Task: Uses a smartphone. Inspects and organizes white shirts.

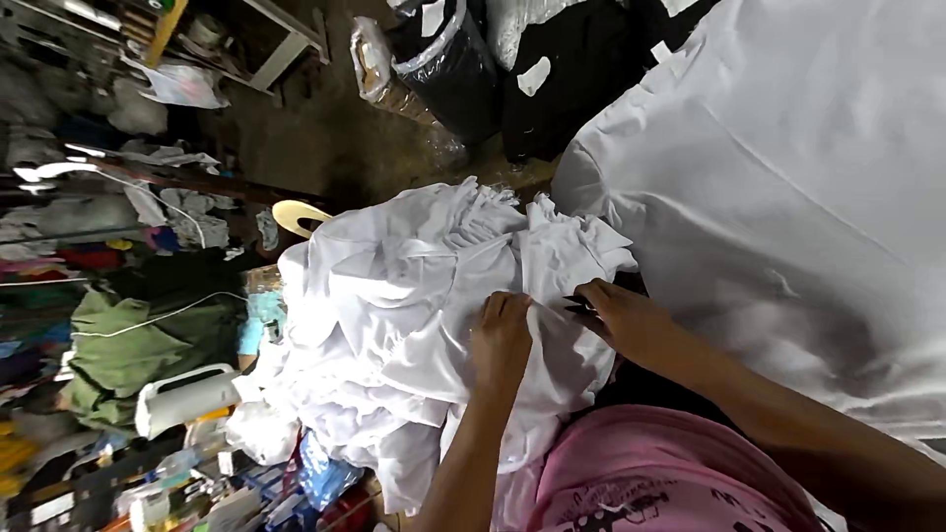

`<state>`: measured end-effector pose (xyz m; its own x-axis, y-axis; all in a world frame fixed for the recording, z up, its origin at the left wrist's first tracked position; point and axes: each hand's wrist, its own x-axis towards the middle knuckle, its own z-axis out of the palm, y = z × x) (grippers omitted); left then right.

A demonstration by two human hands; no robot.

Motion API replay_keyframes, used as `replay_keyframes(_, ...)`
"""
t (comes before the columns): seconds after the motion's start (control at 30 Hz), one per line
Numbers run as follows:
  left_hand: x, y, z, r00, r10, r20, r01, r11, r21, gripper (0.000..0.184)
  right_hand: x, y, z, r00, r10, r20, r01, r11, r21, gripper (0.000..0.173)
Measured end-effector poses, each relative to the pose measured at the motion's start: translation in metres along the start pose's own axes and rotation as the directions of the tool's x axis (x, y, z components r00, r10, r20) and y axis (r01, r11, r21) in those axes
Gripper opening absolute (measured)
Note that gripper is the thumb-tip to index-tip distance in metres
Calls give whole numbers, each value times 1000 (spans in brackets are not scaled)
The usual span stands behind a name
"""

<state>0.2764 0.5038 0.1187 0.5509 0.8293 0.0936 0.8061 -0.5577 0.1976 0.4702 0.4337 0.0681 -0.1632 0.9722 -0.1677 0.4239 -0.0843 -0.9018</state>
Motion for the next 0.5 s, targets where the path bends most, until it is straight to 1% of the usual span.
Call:
replay_keyframes(0.1,-11,1,-14,996,28,-80,-30,999,-32,18,5,-5,13,989,-93,-119,81,992,-97,33)
replay_keyframes(0.17,-14,3,-16,994,47,-101,-51,998,-36,17,13,-10,22,974,-168,-150,148,980,-137,31)
replay_keyframes(0.23,-15,6,-13,992,57,-117,-62,997,-40,17,24,-11,32,947,-259,-189,238,963,-129,27)
replay_keyframes(0.3,-13,9,-12,989,64,-134,-73,995,-63,16,37,-4,34,917,-308,-255,302,951,-63,22)
replay_keyframes(0.33,-13,11,-13,987,69,-144,-82,993,-89,15,44,2,30,921,-280,-271,292,956,4,21)
replay_keyframes(0.4,-14,13,-16,990,89,-108,-106,980,-167,15,60,28,16,940,-126,-317,175,976,131,23)
replay_keyframes(0.43,-16,13,-19,994,102,-37,-108,969,-221,15,70,49,9,937,0,-350,82,972,219,28)
replay_keyframes(0.47,-18,14,-22,990,121,71,-96,952,-291,16,81,76,3,912,158,-378,-24,942,334,35)
replay_keyframes(0.5,-20,14,-24,969,151,196,-70,927,-369,17,88,106,-1,880,333,-340,-148,870,470,47)
